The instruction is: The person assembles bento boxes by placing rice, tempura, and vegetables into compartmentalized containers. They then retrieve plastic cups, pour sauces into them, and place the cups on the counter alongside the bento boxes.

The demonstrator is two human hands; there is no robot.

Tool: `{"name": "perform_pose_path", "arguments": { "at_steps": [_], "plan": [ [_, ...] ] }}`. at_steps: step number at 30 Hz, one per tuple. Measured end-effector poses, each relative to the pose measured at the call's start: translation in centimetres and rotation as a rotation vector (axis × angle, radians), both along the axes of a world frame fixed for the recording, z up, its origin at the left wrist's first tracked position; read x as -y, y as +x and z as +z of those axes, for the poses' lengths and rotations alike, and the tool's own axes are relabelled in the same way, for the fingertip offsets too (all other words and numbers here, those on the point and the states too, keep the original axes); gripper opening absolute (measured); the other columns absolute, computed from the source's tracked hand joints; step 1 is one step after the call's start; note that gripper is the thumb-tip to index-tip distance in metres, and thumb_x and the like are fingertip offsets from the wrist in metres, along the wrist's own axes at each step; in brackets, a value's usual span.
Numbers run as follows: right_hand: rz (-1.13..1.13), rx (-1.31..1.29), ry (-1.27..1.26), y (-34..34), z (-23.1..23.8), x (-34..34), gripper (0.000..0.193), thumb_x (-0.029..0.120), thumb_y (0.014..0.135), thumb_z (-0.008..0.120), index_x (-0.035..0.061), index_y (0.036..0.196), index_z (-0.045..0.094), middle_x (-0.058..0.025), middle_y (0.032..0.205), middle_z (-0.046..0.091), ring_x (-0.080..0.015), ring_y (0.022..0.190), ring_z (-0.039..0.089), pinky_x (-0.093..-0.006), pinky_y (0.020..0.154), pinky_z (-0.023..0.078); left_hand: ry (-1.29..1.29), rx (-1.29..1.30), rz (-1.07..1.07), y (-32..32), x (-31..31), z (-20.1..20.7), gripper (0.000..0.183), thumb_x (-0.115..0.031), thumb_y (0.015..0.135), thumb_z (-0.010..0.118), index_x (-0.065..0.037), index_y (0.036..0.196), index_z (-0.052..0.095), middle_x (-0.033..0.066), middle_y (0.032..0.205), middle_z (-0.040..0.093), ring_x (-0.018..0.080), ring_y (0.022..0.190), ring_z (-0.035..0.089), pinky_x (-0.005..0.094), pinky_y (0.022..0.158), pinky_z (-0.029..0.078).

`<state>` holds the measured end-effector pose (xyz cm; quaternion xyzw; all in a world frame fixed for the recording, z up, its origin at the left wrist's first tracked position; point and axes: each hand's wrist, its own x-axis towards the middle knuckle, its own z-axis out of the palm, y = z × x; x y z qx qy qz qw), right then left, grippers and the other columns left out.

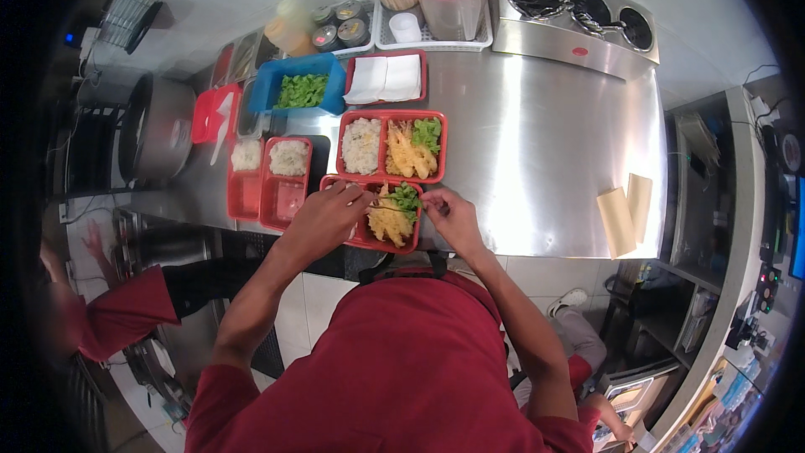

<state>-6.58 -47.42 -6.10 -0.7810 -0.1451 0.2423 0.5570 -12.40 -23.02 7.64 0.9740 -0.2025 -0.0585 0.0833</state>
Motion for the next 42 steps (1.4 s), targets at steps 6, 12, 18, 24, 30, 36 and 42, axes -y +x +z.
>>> {"name": "perform_pose_path", "arguments": {
  "at_steps": [6, 12, 18, 24, 30, 36, 42],
  "plan": [
    [-0.067, 0.152, -0.103, -0.9, -1.2, -0.6, 0.026, 0.003, 0.086, 0.061, 0.0019, 0.112, 0.063, -0.0143, 0.097, 0.067, -0.0285, 0.081, 0.068, -0.0389, 0.073, 0.055, -0.001, 0.093, 0.073, -0.5, -0.1, 1.8, 0.032, -0.004, 0.08, 0.063, -0.001, 0.112, 0.059, 0.0088, 0.101, 0.06, 0.0268, 0.095, 0.061, 0.0373, 0.078, 0.054],
    [0.013, -0.046, -0.156, -1.3, -0.4, -0.5, 0.023, 0.01, 0.088, 0.063, 0.001, 0.11, 0.062, -0.0184, 0.099, 0.066, -0.0327, 0.083, 0.068, -0.0408, 0.074, 0.054, 0.025, 0.036, 0.029, -0.1, -0.5, -0.1, 0.037, -0.004, 0.078, 0.061, 0.0, 0.114, 0.057, 0.0107, 0.107, 0.06, 0.0273, 0.098, 0.061, 0.0376, 0.079, 0.055],
    [0.029, 0.248, -0.087, -1.4, 2.5, -1.1, 0.017, 0.013, 0.092, 0.065, 0.0017, 0.105, 0.064, -0.0177, 0.098, 0.066, -0.0328, 0.085, 0.068, -0.0419, 0.074, 0.055, 0.011, 0.092, 0.03, -1.3, -1.7, -1.0, 0.037, -0.003, 0.079, 0.061, 0.0, 0.115, 0.058, 0.011, 0.107, 0.06, 0.0274, 0.098, 0.061, 0.0379, 0.079, 0.055],
    [0.346, 0.744, -0.196, -1.2, 1.6, -1.8, 0.019, 0.01, 0.088, 0.066, 0.0028, 0.106, 0.066, -0.0122, 0.106, 0.066, -0.0282, 0.095, 0.064, -0.0404, 0.081, 0.054, 0.08, 0.062, 0.027, -1.0, -1.6, -1.0, 0.036, -0.005, 0.079, 0.061, 0.0, 0.115, 0.059, 0.0107, 0.107, 0.06, 0.0272, 0.098, 0.061, 0.0376, 0.079, 0.055],
    [0.406, 0.828, -0.308, -1.3, 2.0, -1.3, 0.02, 0.009, 0.086, 0.065, 0.0045, 0.105, 0.066, -0.0095, 0.109, 0.064, -0.0275, 0.102, 0.061, -0.0392, 0.086, 0.052, 0.024, 0.182, 0.015, -1.3, -0.5, -0.3, 0.037, -0.006, 0.078, 0.062, 0.0, 0.114, 0.059, 0.0096, 0.103, 0.058, 0.0262, 0.094, 0.06, 0.0364, 0.077, 0.055],
    [0.355, 0.73, -0.259, -1.3, 4.3, -0.6, 0.024, 0.008, 0.085, 0.066, 0.0028, 0.108, 0.066, -0.0093, 0.111, 0.064, -0.0278, 0.099, 0.062, -0.04, 0.084, 0.051, 0.148, 0.042, 0.067, -0.7, -0.1, -1.5, 0.037, -0.006, 0.076, 0.063, 0.0, 0.112, 0.06, 0.0093, 0.102, 0.058, 0.0261, 0.093, 0.059, 0.0369, 0.075, 0.055],
    [0.197, 0.619, -0.242, -1.0, 4.9, 0.6, 0.023, 0.004, 0.085, 0.063, 0.0029, 0.109, 0.065, -0.0117, 0.109, 0.063, -0.0317, 0.098, 0.062, -0.0416, 0.087, 0.052, 0.113, 0.118, 0.07, -1.3, 0.0, -0.8, 0.036, -0.007, 0.077, 0.064, 0.0, 0.112, 0.06, 0.0099, 0.101, 0.058, 0.0266, 0.094, 0.06, 0.0368, 0.075, 0.055]
  ]
}}
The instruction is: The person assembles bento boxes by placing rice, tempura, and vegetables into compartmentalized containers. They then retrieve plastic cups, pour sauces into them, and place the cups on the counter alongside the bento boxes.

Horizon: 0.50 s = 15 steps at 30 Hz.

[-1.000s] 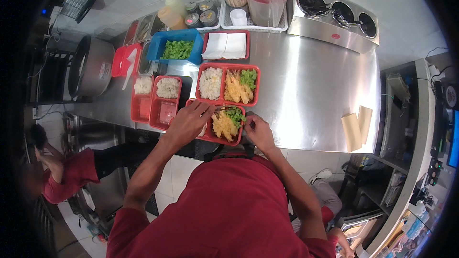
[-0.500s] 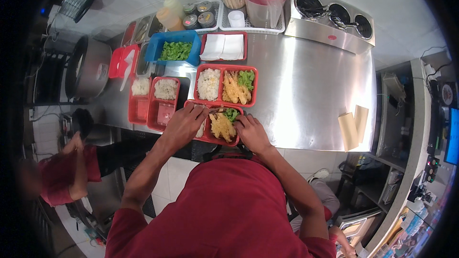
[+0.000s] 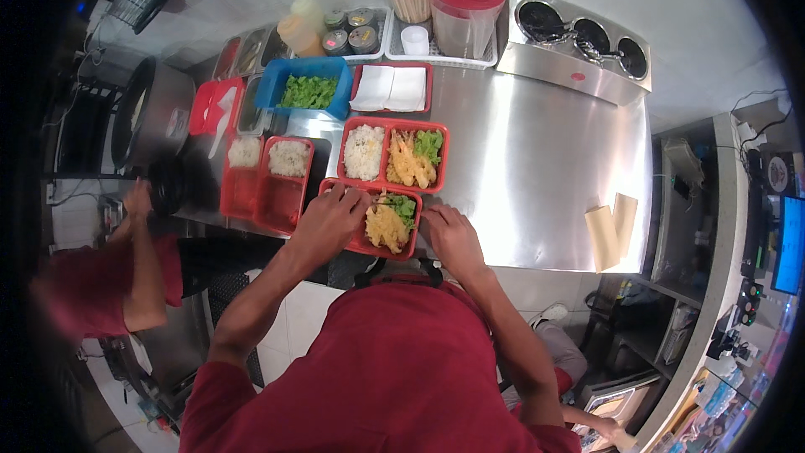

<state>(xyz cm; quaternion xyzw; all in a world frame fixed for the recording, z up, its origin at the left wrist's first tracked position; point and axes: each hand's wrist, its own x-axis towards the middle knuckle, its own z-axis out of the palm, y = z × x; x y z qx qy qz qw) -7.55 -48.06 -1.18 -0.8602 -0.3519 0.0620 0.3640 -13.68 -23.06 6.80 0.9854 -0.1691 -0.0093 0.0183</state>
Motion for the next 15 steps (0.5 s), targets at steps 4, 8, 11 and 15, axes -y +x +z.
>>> {"name": "perform_pose_path", "arguments": {
  "at_steps": [4, 8, 11, 15],
  "plan": [
    [-0.051, -0.164, -0.016, -0.3, 0.5, 0.2, 0.022, 0.007, 0.091, 0.06, 0.0019, 0.112, 0.063, -0.0152, 0.109, 0.063, -0.0357, 0.098, 0.063, -0.0434, 0.086, 0.053, -0.043, 0.001, -0.03, 0.4, 1.0, 0.5, 0.035, -0.006, 0.078, 0.063, 0.0, 0.112, 0.06, 0.0101, 0.103, 0.059, 0.0272, 0.096, 0.06, 0.0377, 0.075, 0.055],
    [-0.066, -0.352, -0.041, -1.0, 0.9, -0.2, 0.025, 0.012, 0.095, 0.058, -0.0002, 0.117, 0.06, -0.0176, 0.109, 0.064, -0.0369, 0.101, 0.063, -0.0416, 0.087, 0.052, -0.075, -0.017, -0.01, 0.9, 0.9, 1.2, 0.033, -0.006, 0.08, 0.062, 0.0, 0.112, 0.062, 0.0102, 0.104, 0.06, 0.0277, 0.096, 0.061, 0.0392, 0.078, 0.055],
    [-0.07, -0.383, -0.04, -1.1, 0.6, -0.3, 0.026, 0.014, 0.096, 0.059, -0.0001, 0.118, 0.058, -0.0186, 0.11, 0.064, -0.0368, 0.102, 0.064, -0.0417, 0.088, 0.052, -0.177, -0.079, 0.061, 0.9, -0.8, 2.9, 0.031, -0.007, 0.082, 0.061, -0.001, 0.113, 0.064, 0.0115, 0.104, 0.064, 0.0286, 0.096, 0.063, 0.04, 0.082, 0.055],
    [-0.077, -0.342, 0.082, -1.3, -1.3, -0.7, 0.023, 0.017, 0.097, 0.062, 0.0012, 0.113, 0.058, -0.0182, 0.099, 0.067, -0.0324, 0.086, 0.07, -0.041, 0.076, 0.056, -0.237, 0.147, 0.087, 2.3, -5.1, 5.9, 0.027, -0.008, 0.089, 0.059, 0.0, 0.114, 0.065, 0.0152, 0.103, 0.067, 0.034, 0.097, 0.065, 0.0435, 0.083, 0.054]
  ]
}}
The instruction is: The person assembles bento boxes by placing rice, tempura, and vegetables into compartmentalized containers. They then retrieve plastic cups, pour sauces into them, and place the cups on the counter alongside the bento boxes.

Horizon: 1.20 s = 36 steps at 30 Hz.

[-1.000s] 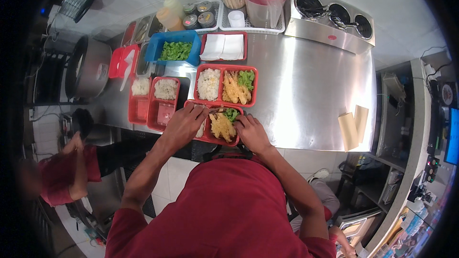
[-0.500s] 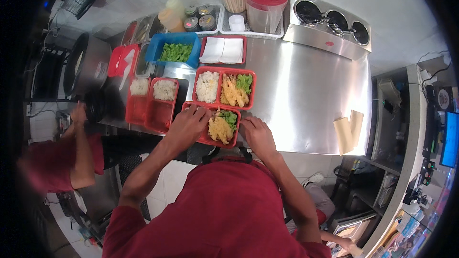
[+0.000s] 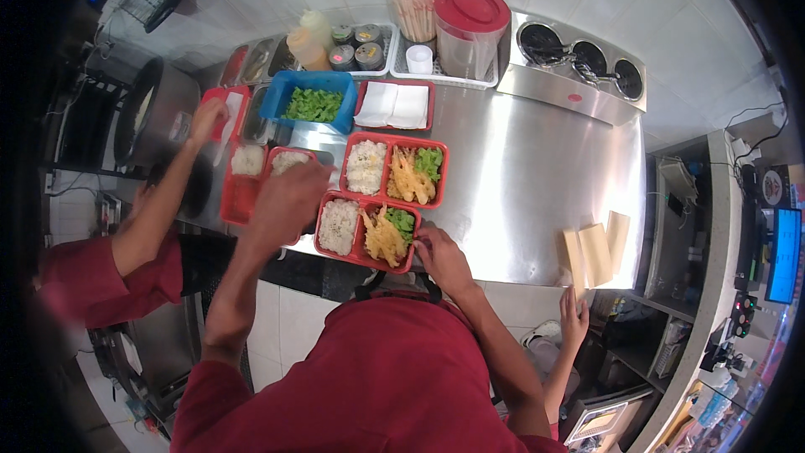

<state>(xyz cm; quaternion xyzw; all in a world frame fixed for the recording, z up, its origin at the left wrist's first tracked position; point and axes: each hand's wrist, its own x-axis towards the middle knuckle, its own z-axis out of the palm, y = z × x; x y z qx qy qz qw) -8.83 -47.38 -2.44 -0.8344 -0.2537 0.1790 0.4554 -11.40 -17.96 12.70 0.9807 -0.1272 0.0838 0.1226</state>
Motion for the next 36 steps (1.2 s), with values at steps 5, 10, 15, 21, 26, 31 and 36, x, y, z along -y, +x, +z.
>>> {"name": "perform_pose_path", "arguments": {
  "at_steps": [5, 10, 15, 21, 26, 31, 36],
  "plan": [
    [-0.223, -0.415, 0.038, 0.0, -3.3, -1.5, 0.028, 0.023, 0.095, 0.066, -0.0007, 0.106, 0.058, -0.0098, 0.082, 0.068, -0.0158, 0.075, 0.066, -0.0298, 0.069, 0.053, -0.032, 0.141, 0.454, 2.6, -5.3, 0.2, 0.019, -0.01, 0.095, 0.055, 0.002, 0.107, 0.063, 0.0218, 0.101, 0.065, 0.0439, 0.085, 0.065, 0.0518, 0.072, 0.054],
    [-0.327, -0.433, 0.021, 0.0, -5.0, -2.7, 0.03, 0.024, 0.09, 0.07, -0.0023, 0.1, 0.06, -0.0124, 0.081, 0.07, -0.0191, 0.073, 0.068, -0.0332, 0.069, 0.054, -0.031, 0.067, 0.627, 5.8, -9.6, -5.6, 0.02, -0.015, 0.099, 0.053, 0.003, 0.1, 0.062, 0.0283, 0.093, 0.064, 0.0486, 0.082, 0.064, 0.0553, 0.072, 0.052],
    [-0.373, -0.322, -0.032, -0.1, -4.6, -2.6, 0.029, 0.024, 0.091, 0.07, -0.0019, 0.098, 0.061, -0.0103, 0.077, 0.069, -0.017, 0.07, 0.067, -0.0314, 0.066, 0.054, 0.022, 0.025, 0.664, 8.5, -10.3, -10.2, 0.029, -0.024, 0.098, 0.055, 0.002, 0.109, 0.062, 0.0273, 0.101, 0.063, 0.0456, 0.093, 0.064, 0.0529, 0.077, 0.053],
    [-0.428, -0.644, 0.25, 0.0, -4.1, -0.1, 0.029, 0.026, 0.099, 0.062, -0.0011, 0.109, 0.061, -0.0074, 0.09, 0.068, -0.0128, 0.076, 0.067, -0.0262, 0.061, 0.053, 0.125, 0.175, 0.771, 11.7, -12.2, -9.3, 0.046, -0.03, 0.094, 0.06, 0.0, 0.128, 0.055, 0.0212, 0.121, 0.057, 0.0402, 0.114, 0.056, 0.0535, 0.091, 0.047],
    [-0.635, -0.745, 0.33, -1.3, -3.6, 3.5, 0.035, 0.029, 0.101, 0.06, -0.0006, 0.119, 0.057, -0.0093, 0.105, 0.066, -0.0152, 0.083, 0.068, -0.0275, 0.063, 0.054, -0.134, 0.261, 0.856, 18.8, -18.9, -13.8, 0.079, -0.036, 0.079, 0.075, 0.006, 0.139, 0.044, 0.0225, 0.129, 0.055, 0.0412, 0.123, 0.052, 0.0494, 0.103, 0.043],
    [-0.792, -0.658, 0.39, -5.9, -2.3, 8.8, 0.026, 0.032, 0.104, 0.053, 0.0073, 0.112, 0.057, -0.0055, 0.095, 0.068, -0.0151, 0.088, 0.067, -0.0281, 0.071, 0.052, -0.502, 0.164, 0.752, 26.1, -25.1, -19.5, 0.102, -0.035, 0.061, 0.09, 0.004, 0.141, 0.04, 0.0231, 0.134, 0.054, 0.0362, 0.13, 0.05, 0.0435, 0.11, 0.04],
    [-0.991, -0.582, 0.444, -11.8, -1.6, 11.5, 0.027, 0.03, 0.106, 0.049, 0.0076, 0.119, 0.056, -0.0063, 0.099, 0.069, -0.0163, 0.089, 0.068, -0.0281, 0.072, 0.051, -0.519, 0.227, 0.68, 27.1, -23.9, -18.7, 0.086, -0.037, 0.062, 0.091, -0.001, 0.13, 0.052, 0.0205, 0.122, 0.065, 0.0346, 0.113, 0.063, 0.0457, 0.097, 0.048]
  ]
}}
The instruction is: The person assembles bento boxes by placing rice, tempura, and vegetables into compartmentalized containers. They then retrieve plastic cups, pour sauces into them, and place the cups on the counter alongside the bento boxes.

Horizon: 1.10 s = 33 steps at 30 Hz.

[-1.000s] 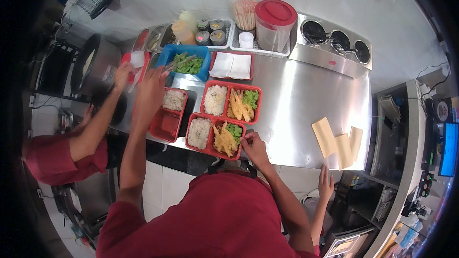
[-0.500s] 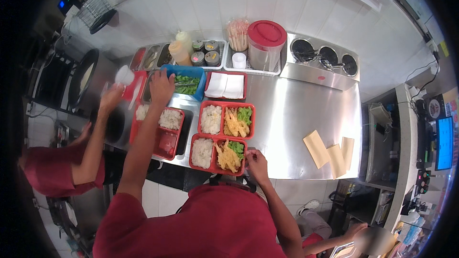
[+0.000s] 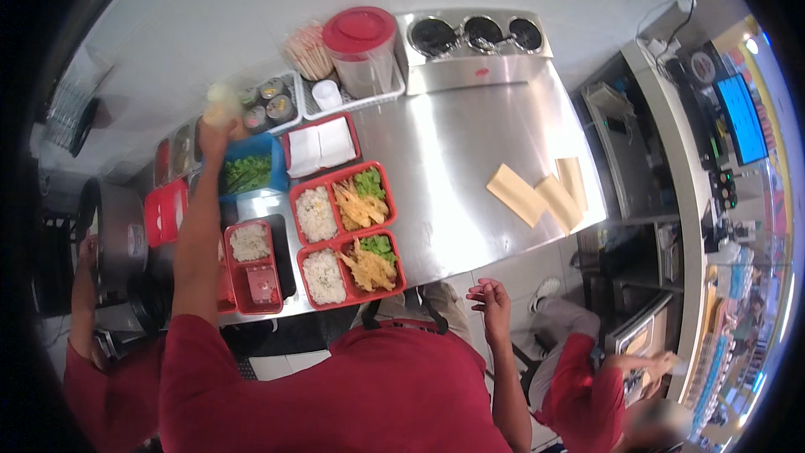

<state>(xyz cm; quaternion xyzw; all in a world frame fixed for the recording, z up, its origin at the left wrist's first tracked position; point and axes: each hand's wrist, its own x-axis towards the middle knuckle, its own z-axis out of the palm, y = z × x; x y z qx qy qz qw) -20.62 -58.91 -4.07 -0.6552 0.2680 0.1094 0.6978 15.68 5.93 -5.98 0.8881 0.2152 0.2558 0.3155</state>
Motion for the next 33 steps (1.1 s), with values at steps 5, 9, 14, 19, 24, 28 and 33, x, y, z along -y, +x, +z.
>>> {"name": "perform_pose_path", "arguments": {
  "at_steps": [5, 9, 14, 19, 24, 28, 33],
  "plan": [
    [-0.032, -0.038, -0.101, -1.5, 0.9, 0.1, 0.028, 0.028, 0.106, 0.048, 0.0065, 0.121, 0.058, -0.0069, 0.101, 0.07, -0.0162, 0.09, 0.068, -0.028, 0.072, 0.05, 0.031, 0.115, 0.167, -2.5, 3.6, 7.8, 0.071, -0.041, 0.065, 0.089, -0.002, 0.118, 0.065, 0.0183, 0.114, 0.069, 0.034, 0.109, 0.066, 0.0432, 0.095, 0.049],
    [0.072, -0.006, -0.175, 0.9, 1.8, -0.6, 0.029, 0.028, 0.106, 0.048, 0.0053, 0.12, 0.059, -0.0062, 0.099, 0.07, -0.0149, 0.09, 0.068, -0.0275, 0.072, 0.05, 0.168, 0.2, 0.128, -5.4, 4.6, 19.0, 0.063, -0.039, 0.071, 0.088, -0.002, 0.117, 0.066, 0.014, 0.114, 0.07, 0.0275, 0.104, 0.067, 0.04, 0.092, 0.051],
    [0.326, 0.121, -0.33, 5.9, 3.2, -2.3, 0.028, 0.026, 0.106, 0.047, 0.0046, 0.118, 0.061, -0.0047, 0.095, 0.071, -0.013, 0.088, 0.067, -0.0267, 0.071, 0.049, -0.212, 0.761, -0.363, -10.8, 7.9, 25.9, 0.052, -0.013, 0.079, 0.085, 0.0, 0.121, 0.057, 0.0098, 0.118, 0.064, 0.0202, 0.104, 0.063, 0.0367, 0.093, 0.051],
    [0.513, 0.198, -0.386, 9.4, 3.8, -3.7, 0.023, 0.02, 0.104, 0.05, 0.0061, 0.118, 0.062, -0.0046, 0.095, 0.072, -0.0126, 0.087, 0.067, -0.0275, 0.071, 0.05, -0.344, 0.319, -0.352, -16.2, 18.0, 19.4, 0.067, -0.013, 0.075, 0.084, -0.001, 0.13, 0.049, 0.0107, 0.12, 0.063, 0.0188, 0.11, 0.06, 0.0354, 0.096, 0.049],
    [0.624, 0.208, -0.407, 10.4, 3.7, -3.0, 0.022, 0.015, 0.103, 0.052, 0.0053, 0.119, 0.062, -0.0092, 0.098, 0.073, -0.0169, 0.091, 0.068, -0.0312, 0.079, 0.053, -0.224, -0.103, -0.508, -19.3, 23.5, 15.5, 0.072, -0.013, 0.068, 0.083, -0.007, 0.132, 0.049, 0.0145, 0.121, 0.063, 0.0286, 0.112, 0.062, 0.0426, 0.096, 0.049],
    [0.651, 0.193, -0.427, 10.1, 3.0, -1.6, 0.023, 0.013, 0.103, 0.05, 0.0027, 0.121, 0.062, -0.0145, 0.101, 0.073, -0.0215, 0.094, 0.07, -0.0341, 0.084, 0.055, 0.295, -0.35, -0.657, -18.8, 24.1, 13.9, 0.08, -0.012, 0.061, 0.079, -0.011, 0.135, 0.048, 0.0145, 0.122, 0.06, 0.0357, 0.113, 0.059, 0.0465, 0.097, 0.047],
    [0.63, 0.181, -0.391, 9.3, 1.4, 0.3, 0.023, 0.014, 0.104, 0.051, 0.002, 0.12, 0.061, -0.0152, 0.103, 0.073, -0.0234, 0.096, 0.071, -0.0347, 0.085, 0.054, 0.585, -0.442, -0.74, -17.1, 23.9, 11.7, 0.08, -0.012, 0.061, 0.077, -0.011, 0.136, 0.05, 0.0117, 0.115, 0.061, 0.0337, 0.11, 0.056, 0.0465, 0.095, 0.044]
  ]
}}
